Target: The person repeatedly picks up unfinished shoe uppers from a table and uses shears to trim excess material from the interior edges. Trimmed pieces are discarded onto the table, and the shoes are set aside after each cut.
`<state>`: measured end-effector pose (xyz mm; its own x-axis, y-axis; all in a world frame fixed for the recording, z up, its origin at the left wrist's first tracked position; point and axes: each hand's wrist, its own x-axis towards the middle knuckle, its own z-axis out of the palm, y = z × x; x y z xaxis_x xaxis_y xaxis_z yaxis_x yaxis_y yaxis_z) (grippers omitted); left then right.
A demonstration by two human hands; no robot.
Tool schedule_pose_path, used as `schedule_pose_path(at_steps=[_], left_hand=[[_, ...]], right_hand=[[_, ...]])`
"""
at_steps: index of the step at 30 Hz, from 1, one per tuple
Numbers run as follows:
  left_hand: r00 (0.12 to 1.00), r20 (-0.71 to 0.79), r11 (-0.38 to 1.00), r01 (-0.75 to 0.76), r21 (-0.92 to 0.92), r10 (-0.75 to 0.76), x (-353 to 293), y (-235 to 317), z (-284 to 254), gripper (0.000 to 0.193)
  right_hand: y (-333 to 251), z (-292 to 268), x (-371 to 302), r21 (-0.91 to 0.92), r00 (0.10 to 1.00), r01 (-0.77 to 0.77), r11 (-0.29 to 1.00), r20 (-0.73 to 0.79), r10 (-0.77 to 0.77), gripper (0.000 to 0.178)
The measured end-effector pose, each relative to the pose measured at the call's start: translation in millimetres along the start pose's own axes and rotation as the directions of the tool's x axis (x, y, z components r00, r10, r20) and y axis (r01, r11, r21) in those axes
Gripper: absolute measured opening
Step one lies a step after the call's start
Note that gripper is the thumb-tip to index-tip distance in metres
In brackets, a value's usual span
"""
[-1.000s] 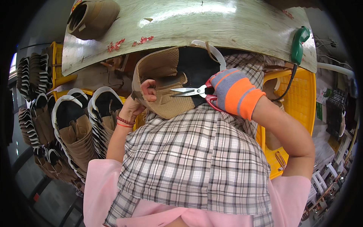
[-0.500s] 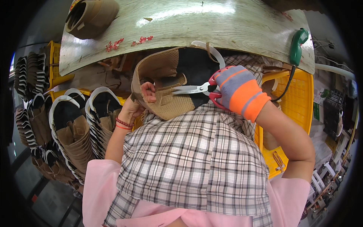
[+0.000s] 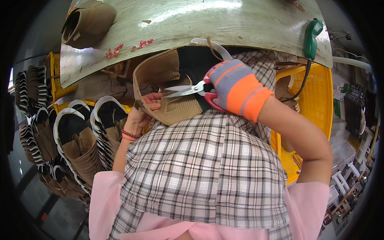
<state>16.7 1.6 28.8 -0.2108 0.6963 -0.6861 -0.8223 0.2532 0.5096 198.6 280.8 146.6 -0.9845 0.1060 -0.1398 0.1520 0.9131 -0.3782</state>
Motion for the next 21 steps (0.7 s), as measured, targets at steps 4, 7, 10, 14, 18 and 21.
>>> schedule_pose_path(at_steps=[4, 7, 10, 14, 18, 21], left_hand=[[0.995, -0.086, 0.995, 0.033, -0.092, -0.041, 1, -5, -3, 0.033], [0.996, -0.057, 0.993, 0.064, -0.1, -0.07, 3, -5, -9, 0.029], [0.995, -0.031, 0.986, 0.091, -0.138, -0.096, 7, -5, -14, 0.03], [0.996, -0.031, 0.989, 0.08, -0.123, -0.085, 6, -6, -14, 0.029], [0.998, -0.046, 0.998, 0.03, -0.063, -0.033, 0, -7, -8, 0.038], [0.994, -0.104, 0.994, -0.054, -0.094, 0.044, -3, -9, -2, 0.039]], right_hand=[[-10, 15, 20, -0.171, 0.995, 0.062, 0.983, 0.084, -0.048, 0.024], [-10, 22, 30, -0.221, 0.989, 0.103, 0.97, 0.128, -0.076, 0.02], [-12, 29, 37, -0.256, 0.979, 0.142, 0.956, 0.18, -0.097, 0.017], [-11, 25, 32, -0.235, 0.975, 0.035, 0.971, 0.221, 0.018, 0.021], [15, 1, 20, -0.09, 0.962, -0.104, 0.991, 0.246, 0.123, 0.044], [28, -5, 12, -0.074, 0.972, -0.056, 0.996, 0.223, 0.071, 0.06]])
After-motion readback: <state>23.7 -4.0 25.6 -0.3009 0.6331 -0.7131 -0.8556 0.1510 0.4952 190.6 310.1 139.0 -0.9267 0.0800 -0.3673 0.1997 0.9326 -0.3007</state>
